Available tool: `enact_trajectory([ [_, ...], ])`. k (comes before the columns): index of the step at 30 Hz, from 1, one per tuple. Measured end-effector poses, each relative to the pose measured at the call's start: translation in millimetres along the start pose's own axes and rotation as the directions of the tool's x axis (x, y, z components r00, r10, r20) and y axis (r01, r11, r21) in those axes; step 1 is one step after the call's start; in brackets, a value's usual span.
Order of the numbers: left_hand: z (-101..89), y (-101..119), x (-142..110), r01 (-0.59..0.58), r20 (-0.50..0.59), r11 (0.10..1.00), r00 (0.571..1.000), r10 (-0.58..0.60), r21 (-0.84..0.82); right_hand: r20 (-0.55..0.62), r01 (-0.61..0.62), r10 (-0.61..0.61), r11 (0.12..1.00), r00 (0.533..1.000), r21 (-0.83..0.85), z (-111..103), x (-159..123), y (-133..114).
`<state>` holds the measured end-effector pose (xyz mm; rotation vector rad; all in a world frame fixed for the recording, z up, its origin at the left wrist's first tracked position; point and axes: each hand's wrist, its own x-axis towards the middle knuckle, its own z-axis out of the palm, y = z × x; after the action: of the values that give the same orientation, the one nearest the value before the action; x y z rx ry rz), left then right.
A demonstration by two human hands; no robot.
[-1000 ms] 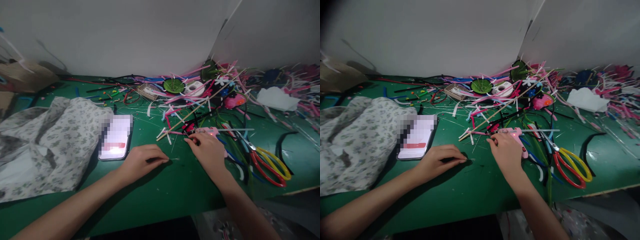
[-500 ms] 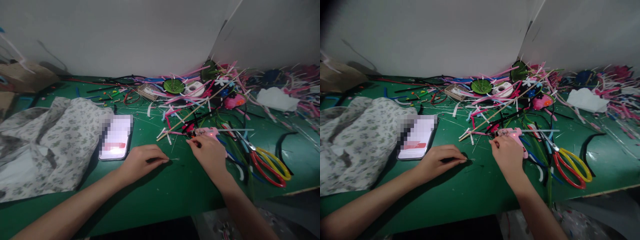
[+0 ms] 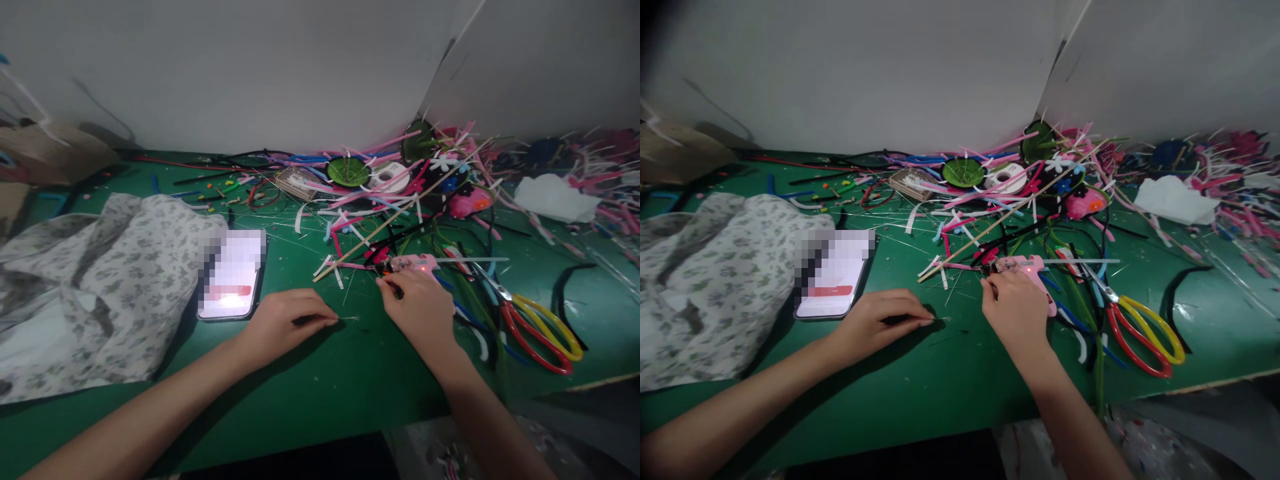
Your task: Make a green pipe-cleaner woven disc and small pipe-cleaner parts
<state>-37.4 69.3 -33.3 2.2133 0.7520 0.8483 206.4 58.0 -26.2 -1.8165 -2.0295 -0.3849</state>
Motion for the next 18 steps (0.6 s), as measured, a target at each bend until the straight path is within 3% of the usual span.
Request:
enact_trajectory([
  [7, 0.5, -0.9, -0.1, -0.007, 0.003, 1.000, 1.000, 0.007, 0.000, -0.005, 0.132, -0.131, 0.990, 0.991, 0.058, -8.5, -2.4, -0.7],
  [14, -0.1, -0.5, 0.1, 0.002, 0.012, 1.000, 1.000, -0.002, -0.001, 0.013, 0.026, -0.028, 0.989, 1.000, 0.148, -7.8, -4.4, 2.6],
  [18, -0.2, -0.1, 0.1, 0.009, 0.017, 1.000, 1.000, -0.009, -0.006, 0.011, 0.067, -0.070, 0.985, 0.997, 0.157, -9.1, -2.8, 1.2],
])
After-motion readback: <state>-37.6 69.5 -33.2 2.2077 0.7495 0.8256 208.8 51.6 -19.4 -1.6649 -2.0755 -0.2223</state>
